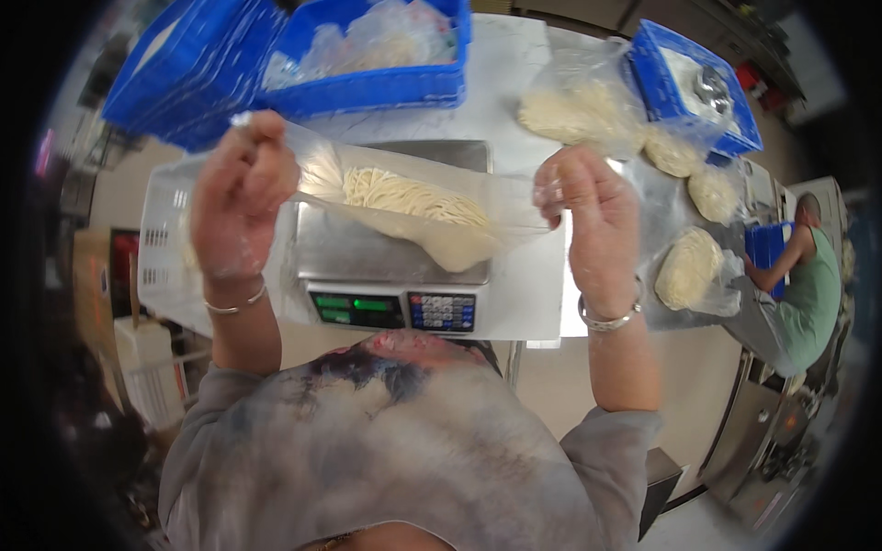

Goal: The person collects freshly cut noodles from a machine, places them into a blue tray, and then weighs and packs them into plastic bags. The person uses a digital scale to measure portions and places the sealed bags into a white basket.

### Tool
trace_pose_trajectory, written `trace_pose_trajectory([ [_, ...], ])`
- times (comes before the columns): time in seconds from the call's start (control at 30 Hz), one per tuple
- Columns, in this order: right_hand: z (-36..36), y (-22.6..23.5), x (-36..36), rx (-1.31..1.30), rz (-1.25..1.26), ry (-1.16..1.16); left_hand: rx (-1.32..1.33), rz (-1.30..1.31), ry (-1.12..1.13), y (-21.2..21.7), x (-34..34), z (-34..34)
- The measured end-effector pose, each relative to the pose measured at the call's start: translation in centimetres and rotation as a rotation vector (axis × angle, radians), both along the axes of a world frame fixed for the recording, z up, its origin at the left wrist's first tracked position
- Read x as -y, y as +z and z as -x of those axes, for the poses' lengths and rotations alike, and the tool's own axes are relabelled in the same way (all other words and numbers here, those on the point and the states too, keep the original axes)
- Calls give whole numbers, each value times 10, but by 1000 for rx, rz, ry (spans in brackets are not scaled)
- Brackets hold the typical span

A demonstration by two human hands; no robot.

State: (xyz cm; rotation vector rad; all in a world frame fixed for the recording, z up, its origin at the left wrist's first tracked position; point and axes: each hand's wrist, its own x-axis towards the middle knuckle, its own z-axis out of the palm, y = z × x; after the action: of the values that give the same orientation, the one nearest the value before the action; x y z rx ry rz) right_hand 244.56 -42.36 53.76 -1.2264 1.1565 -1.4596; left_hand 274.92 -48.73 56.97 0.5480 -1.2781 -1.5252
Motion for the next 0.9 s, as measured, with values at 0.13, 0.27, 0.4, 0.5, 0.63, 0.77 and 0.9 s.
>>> trace_pose_trajectory([
  [0.13,-39,-33,3,-283,-181,96,301,-175,172,-41,-28,-50],
  [0.27,-39,-23,-9,-588,17,-87,343,-50,389,-61,-45,-81],
  [0.4,-37,6,-18,-628,224,-186,376,37,486,-65,-50,-96],
  [0.5,-47,26,-27,-699,416,-158,351,43,495,-68,-52,-96],
  [0.63,-67,38,-31,-776,508,-63,436,103,466,-65,-50,-96],
  [0.77,-84,44,-33,-772,530,12,629,327,518,-59,-47,-94],
  [0.9,-105,45,-34,-717,513,110,741,389,575,-58,-48,-81],
])
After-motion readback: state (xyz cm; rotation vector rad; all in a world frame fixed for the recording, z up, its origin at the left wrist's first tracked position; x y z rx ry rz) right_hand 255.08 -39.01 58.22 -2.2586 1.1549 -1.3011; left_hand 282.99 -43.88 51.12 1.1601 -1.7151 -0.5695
